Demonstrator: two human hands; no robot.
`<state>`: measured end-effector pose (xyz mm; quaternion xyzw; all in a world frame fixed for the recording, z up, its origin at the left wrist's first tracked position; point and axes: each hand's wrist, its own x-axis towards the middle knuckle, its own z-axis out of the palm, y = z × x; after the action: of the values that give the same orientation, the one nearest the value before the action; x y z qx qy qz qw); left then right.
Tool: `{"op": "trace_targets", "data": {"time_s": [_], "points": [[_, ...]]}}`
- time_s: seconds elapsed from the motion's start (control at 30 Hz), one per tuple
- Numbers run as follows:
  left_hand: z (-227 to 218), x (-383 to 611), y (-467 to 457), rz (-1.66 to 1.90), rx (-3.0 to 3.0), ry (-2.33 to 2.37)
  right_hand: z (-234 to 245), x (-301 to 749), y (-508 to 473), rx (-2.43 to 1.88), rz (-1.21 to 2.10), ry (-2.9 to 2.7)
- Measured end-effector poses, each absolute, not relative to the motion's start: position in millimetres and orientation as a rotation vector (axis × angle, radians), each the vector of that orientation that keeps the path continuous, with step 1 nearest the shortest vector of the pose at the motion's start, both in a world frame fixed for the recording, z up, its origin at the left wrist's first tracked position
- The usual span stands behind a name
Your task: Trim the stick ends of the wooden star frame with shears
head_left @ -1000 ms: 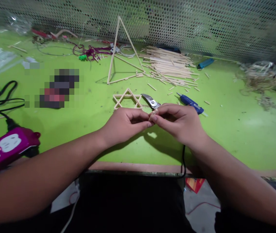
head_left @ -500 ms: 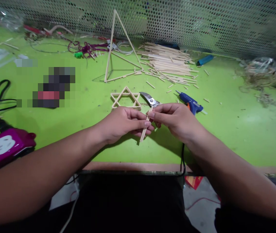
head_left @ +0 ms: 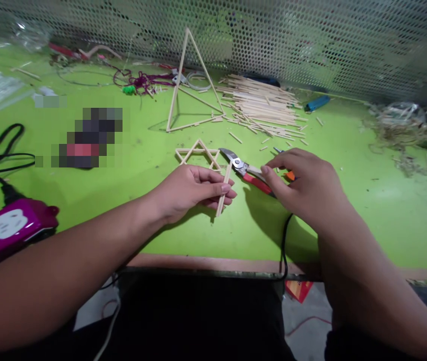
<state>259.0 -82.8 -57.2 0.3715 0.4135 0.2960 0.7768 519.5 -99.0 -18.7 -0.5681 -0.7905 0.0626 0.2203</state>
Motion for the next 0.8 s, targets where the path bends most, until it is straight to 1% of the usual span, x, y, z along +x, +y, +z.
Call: {"op": "trace_targets", "data": {"time_s": [0.17,0.33,0.57,0.67,0.8], "points": [[-55.9,257.0,-82.1,0.670,0.824,0.916,-32.5,520.2,-97.8,-1.667,0.101,-2.542],[-51.2,254.1,-82.5,0.717,0.915,0.940,-43.8,509.0,-100.8,-1.836,0.029,-2.569],[-41.5,250.1,-81.8,0.729,1.071,1.007,-41.0,509.6,-100.6,-1.993,0.025,-2.364],[-39.8,246.4,-80.5,0.749,1.201,1.016,-35.2,520.6,-98.8,-1.906,0.025,-2.199],[-39.1,242.6,-77.2,0.853,1.285,1.044,-21.2,530.2,-99.3,-1.694,0.197,-1.899]]}}
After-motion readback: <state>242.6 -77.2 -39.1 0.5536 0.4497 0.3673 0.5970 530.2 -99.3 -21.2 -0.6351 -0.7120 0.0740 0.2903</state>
